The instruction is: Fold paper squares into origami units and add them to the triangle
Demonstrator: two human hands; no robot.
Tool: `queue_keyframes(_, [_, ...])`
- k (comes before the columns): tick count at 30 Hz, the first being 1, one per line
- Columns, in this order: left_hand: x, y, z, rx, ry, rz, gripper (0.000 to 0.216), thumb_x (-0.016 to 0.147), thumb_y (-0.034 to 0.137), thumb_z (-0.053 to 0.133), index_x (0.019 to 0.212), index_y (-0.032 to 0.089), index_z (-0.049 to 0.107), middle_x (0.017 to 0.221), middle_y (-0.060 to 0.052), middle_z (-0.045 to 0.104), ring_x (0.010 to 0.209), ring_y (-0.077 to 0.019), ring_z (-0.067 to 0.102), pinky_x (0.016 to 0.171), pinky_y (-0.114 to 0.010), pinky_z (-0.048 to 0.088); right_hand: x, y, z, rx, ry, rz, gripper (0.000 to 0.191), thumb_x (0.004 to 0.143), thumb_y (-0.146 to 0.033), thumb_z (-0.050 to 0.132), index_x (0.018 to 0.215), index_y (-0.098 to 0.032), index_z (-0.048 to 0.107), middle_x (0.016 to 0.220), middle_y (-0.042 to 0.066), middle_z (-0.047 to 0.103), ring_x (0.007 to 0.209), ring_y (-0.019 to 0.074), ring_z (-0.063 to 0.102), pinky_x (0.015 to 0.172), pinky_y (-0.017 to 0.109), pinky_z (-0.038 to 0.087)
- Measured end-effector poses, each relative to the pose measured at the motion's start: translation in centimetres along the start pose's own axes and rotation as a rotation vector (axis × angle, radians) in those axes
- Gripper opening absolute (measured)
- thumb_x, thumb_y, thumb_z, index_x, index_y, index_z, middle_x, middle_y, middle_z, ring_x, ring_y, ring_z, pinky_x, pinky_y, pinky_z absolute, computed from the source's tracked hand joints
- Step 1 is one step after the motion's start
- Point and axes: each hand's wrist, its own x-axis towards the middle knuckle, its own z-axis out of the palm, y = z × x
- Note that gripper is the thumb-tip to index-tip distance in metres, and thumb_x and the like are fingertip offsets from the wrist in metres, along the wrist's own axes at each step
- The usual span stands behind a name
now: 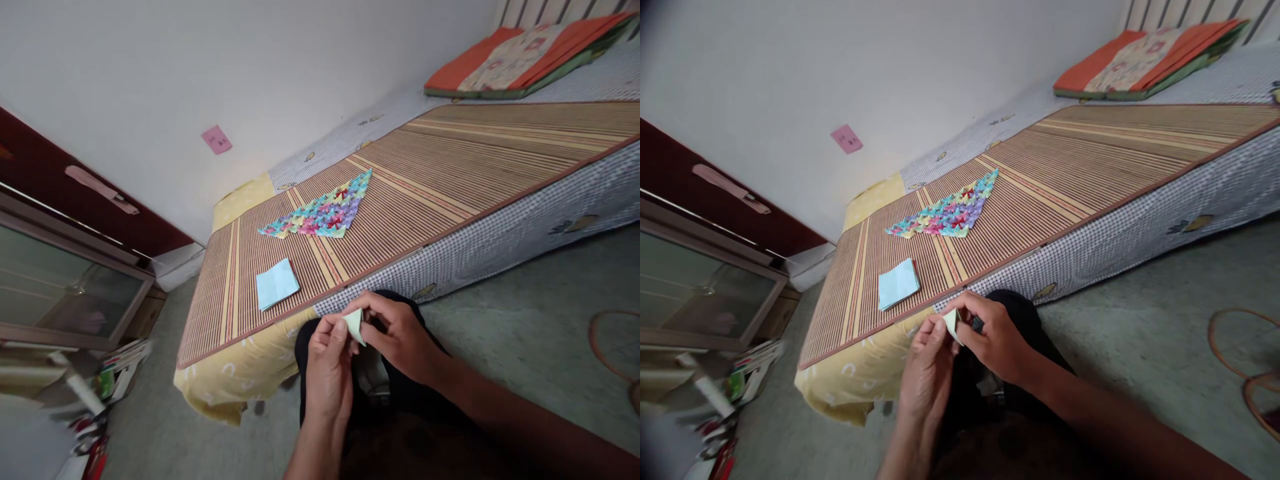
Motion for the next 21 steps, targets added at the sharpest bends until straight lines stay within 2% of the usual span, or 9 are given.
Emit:
queue_keyframes(3, [-0.7, 0.0, 0.5, 0.083, -0.019, -0.033, 0.029, 0.088, 0.043, 0.075, 0.094, 0.015, 0.076, 0.085, -0.005, 0.069, 0.074, -0.0132, 0.060, 0.065, -0.022, 0.049, -0.1, 0.3, 0.2, -0.100, 0.090, -0.126, 0.021, 0.089, -0.009, 0.054, 0.093, -0.023, 0.070, 0.086, 0.002, 0.063, 0.077, 0.0169, 0.061, 0.071, 0.029, 0.049])
queue_keyframes(6, [-1.4, 0.4, 1.3, 0.104, -0.080, -0.087, 0.034, 0.088, 0.047, 0.073, 0.102, 0.016, 0.077, 0.094, -0.009, 0.072, 0.084, -0.0187, 0.066, 0.074, -0.028, 0.053, -0.3, 0.9, 0.1, -0.170, 0.120, -0.248, 0.026, 0.091, -0.007, 0.052, 0.095, -0.025, 0.071, 0.089, 0.003, 0.060, 0.081, 0.0176, 0.062, 0.072, 0.030, 0.050])
queue_keyframes(11, [-1.5, 0.7, 1.4, 0.060, -0.110, -0.054, 0.025, 0.084, 0.033, 0.079, 0.103, 0.016, 0.078, 0.095, -0.008, 0.075, 0.085, -0.0178, 0.068, 0.079, -0.028, 0.053, -0.5, 1.0, 0.0, -0.256, 0.042, -0.389, 0.030, 0.093, -0.007, 0.051, 0.103, -0.026, 0.072, 0.095, 0.005, 0.060, 0.088, 0.0196, 0.062, 0.077, 0.033, 0.051])
queue_keyframes(14, [-1.1, 0.5, 0.7, 0.093, -0.084, -0.002, 0.021, 0.085, 0.028, 0.078, 0.103, 0.016, 0.077, 0.092, -0.006, 0.075, 0.081, -0.0160, 0.068, 0.077, -0.026, 0.053, -0.7, 0.5, -0.2, -0.184, -0.009, -0.365, 0.033, 0.094, -0.009, 0.051, 0.115, -0.026, 0.069, 0.104, 0.007, 0.065, 0.099, 0.0222, 0.062, 0.086, 0.036, 0.052])
queue_keyframes(16, [-0.8, 0.3, 0.3, 0.165, -0.062, 0.035, 0.020, 0.087, 0.028, 0.077, 0.103, 0.016, 0.076, 0.091, -0.006, 0.076, 0.079, -0.0153, 0.068, 0.075, -0.024, 0.053, -0.6, 0.3, -0.4, -0.117, -0.014, -0.296, 0.031, 0.095, -0.012, 0.052, 0.120, -0.024, 0.067, 0.107, 0.008, 0.067, 0.101, 0.0228, 0.063, 0.089, 0.037, 0.052])
queue_keyframes(18, [-0.7, 0.3, 0.0, 0.247, -0.046, 0.066, 0.019, 0.087, 0.028, 0.076, 0.102, 0.016, 0.075, 0.088, -0.005, 0.076, 0.076, -0.0147, 0.068, 0.073, -0.024, 0.053, -0.4, 0.2, -0.7, -0.067, -0.009, -0.207, 0.025, 0.096, -0.017, 0.055, 0.115, -0.022, 0.069, 0.103, 0.008, 0.069, 0.096, 0.0220, 0.064, 0.085, 0.036, 0.052])
queue_keyframes(21, [-0.7, 0.4, -0.1, 0.328, -0.039, 0.095, 0.024, 0.087, 0.030, 0.076, 0.106, 0.015, 0.074, 0.084, -0.005, 0.077, 0.070, -0.0139, 0.069, 0.072, -0.024, 0.055, 0.2, 0.4, -1.0, 0.010, -0.054, -0.067, 0.016, 0.097, -0.022, 0.058, 0.097, -0.019, 0.074, 0.097, 0.007, 0.070, 0.092, 0.0206, 0.066, 0.082, 0.033, 0.051])
